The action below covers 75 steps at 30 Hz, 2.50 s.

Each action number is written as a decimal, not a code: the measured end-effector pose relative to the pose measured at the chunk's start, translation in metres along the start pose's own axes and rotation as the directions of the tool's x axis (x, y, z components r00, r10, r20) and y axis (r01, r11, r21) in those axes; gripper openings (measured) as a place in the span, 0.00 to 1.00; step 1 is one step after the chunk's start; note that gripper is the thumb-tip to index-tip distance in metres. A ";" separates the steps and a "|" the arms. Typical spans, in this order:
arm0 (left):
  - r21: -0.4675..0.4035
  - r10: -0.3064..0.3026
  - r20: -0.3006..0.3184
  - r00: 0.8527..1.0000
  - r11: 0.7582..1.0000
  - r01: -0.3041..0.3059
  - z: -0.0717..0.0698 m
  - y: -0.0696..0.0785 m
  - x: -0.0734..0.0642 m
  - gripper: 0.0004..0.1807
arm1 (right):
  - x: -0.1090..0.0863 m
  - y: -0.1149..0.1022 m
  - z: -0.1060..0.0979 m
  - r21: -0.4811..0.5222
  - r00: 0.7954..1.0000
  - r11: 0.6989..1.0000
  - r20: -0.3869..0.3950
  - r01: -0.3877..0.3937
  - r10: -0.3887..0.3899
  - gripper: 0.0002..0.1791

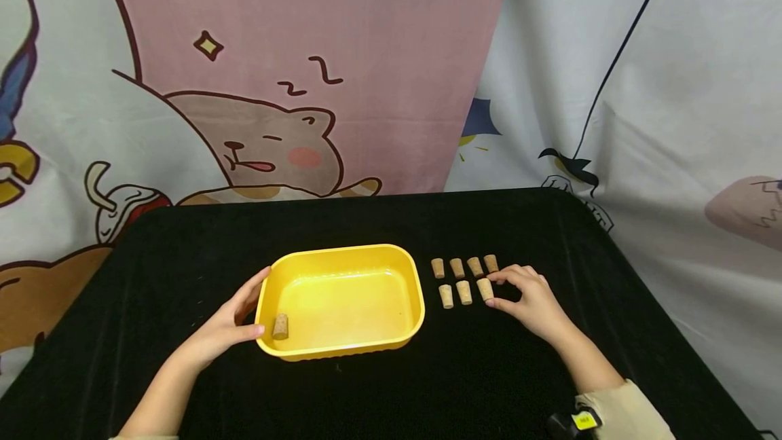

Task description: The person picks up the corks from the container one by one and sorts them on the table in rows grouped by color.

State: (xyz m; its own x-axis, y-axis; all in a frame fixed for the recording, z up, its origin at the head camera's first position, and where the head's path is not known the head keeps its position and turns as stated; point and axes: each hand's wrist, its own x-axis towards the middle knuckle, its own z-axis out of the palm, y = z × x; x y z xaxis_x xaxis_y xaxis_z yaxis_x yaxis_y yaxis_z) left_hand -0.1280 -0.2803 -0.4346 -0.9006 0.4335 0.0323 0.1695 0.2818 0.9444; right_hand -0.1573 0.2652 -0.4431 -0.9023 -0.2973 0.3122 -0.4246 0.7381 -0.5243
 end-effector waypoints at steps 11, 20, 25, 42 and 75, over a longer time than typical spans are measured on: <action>-0.008 -0.020 -0.002 1.000 1.000 0.020 0.001 0.002 0.000 0.44 | -0.001 -0.001 -0.001 -0.010 1.000 1.000 0.019 -0.013 0.013 0.26; -0.019 -0.004 0.002 1.000 1.000 0.004 0.001 0.000 0.000 0.44 | 0.008 -0.022 -0.013 0.004 0.997 0.999 -0.064 0.044 -0.043 0.25; -0.014 -0.003 -0.002 1.000 1.000 0.003 0.002 -0.001 -0.001 0.44 | 0.018 -0.049 -0.017 0.005 0.989 0.994 -0.102 0.111 -0.110 0.24; -0.019 -0.004 0.007 1.000 1.000 0.004 0.000 0.001 0.000 0.43 | 0.061 -0.149 -0.006 0.128 0.929 0.921 -0.050 0.369 -0.366 0.23; -0.014 0.004 0.023 1.000 1.000 -0.003 -0.001 -0.001 0.001 0.44 | 0.119 -0.236 0.104 0.162 0.772 0.854 0.369 0.495 -0.517 0.21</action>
State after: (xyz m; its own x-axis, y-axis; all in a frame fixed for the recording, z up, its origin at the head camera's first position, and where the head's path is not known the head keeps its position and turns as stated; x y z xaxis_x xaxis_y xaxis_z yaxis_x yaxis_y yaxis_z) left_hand -0.1297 -0.2813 -0.4351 -0.8905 0.4542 0.0282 0.1669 0.2684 0.9487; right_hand -0.1718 -0.0073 -0.3642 -0.5044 -0.8350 0.2198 -0.8209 0.3848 -0.4220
